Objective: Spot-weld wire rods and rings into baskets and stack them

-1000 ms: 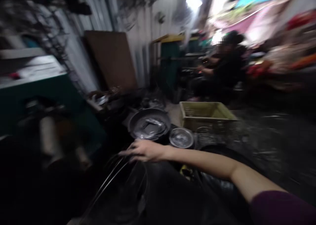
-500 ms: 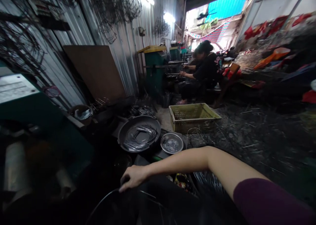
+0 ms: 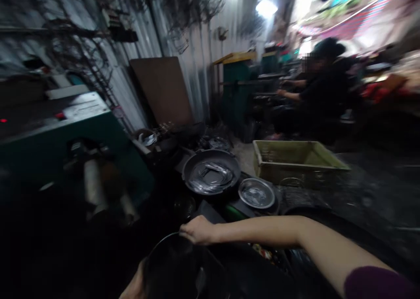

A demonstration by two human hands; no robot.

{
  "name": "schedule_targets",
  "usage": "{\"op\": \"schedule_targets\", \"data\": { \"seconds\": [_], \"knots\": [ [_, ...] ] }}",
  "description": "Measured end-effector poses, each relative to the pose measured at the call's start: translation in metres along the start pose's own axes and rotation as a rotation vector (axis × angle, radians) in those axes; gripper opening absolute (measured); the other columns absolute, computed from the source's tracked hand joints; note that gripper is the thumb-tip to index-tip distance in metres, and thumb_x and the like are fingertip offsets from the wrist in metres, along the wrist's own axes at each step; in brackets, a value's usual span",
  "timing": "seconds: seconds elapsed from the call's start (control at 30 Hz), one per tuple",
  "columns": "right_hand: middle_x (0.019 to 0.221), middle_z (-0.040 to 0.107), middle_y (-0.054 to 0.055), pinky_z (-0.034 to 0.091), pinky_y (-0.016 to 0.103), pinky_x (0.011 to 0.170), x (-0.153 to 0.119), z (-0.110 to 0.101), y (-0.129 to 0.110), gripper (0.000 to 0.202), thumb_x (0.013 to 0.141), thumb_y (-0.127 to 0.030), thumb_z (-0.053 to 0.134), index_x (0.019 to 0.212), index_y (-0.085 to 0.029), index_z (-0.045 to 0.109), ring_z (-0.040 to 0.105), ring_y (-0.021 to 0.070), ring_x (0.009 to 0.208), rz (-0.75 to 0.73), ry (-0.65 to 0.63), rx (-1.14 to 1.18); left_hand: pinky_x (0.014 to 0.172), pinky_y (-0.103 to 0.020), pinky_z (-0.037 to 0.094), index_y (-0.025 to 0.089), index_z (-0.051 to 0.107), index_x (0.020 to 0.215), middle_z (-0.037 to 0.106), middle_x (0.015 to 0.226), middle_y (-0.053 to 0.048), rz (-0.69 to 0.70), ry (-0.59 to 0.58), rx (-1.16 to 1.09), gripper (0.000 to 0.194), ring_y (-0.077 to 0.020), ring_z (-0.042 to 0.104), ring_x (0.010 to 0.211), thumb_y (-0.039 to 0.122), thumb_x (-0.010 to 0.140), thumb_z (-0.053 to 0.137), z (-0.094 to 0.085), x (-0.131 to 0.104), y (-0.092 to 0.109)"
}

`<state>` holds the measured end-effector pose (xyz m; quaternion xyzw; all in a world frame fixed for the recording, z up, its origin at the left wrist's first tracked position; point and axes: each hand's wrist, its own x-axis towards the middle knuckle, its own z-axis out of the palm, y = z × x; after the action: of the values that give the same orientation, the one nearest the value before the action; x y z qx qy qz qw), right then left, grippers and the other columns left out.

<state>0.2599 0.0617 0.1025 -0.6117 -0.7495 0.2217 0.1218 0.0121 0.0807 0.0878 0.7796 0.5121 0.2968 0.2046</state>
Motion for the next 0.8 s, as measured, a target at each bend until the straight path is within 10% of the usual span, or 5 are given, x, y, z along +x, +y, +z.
{"op": "schedule_targets", "data": {
  "seconds": [0.3,0.63,0.8],
  "knots": [
    [0.115,0.064,0.011,0.047,0.032,0.091,0.031,0.004,0.041,0.050,0.088,-0.047,0.044,0.116,-0.011,0.065,0.060,0.0255,0.105,-0.094,-0.377,0.367,0.075,-0.025,0.051,0.017,0.057,0.123,0.069,0.107,-0.009,-0.054,-0.289,0.465,0.043,-0.0179,0.067,0.086,0.006,0.085,0.041,0.019,0.001,-0.020],
    [0.122,0.061,0.011,0.049,0.035,0.077,0.031,0.040,0.006,0.048,0.091,-0.020,0.035,0.136,-0.019,0.049,0.062,0.0263,0.099,-0.138,-0.087,-0.273,0.081,-0.025,0.046,0.024,0.052,0.127,0.064,0.114,-0.005,-0.053,-0.300,0.306,0.036,-0.0167,0.062,0.098,0.025,0.096,0.033,0.024,0.001,-0.026],
    [0.102,0.066,0.011,0.041,0.030,0.055,0.039,0.022,-0.007,0.060,0.088,-0.013,0.033,0.147,-0.024,0.033,0.063,0.0226,0.069,-0.209,-0.089,-0.472,0.081,-0.025,0.046,0.029,0.043,0.136,0.065,0.111,-0.003,-0.006,-0.338,0.309,0.043,-0.0174,0.062,0.097,0.023,0.095,0.033,0.003,0.017,-0.017]
  ]
}}
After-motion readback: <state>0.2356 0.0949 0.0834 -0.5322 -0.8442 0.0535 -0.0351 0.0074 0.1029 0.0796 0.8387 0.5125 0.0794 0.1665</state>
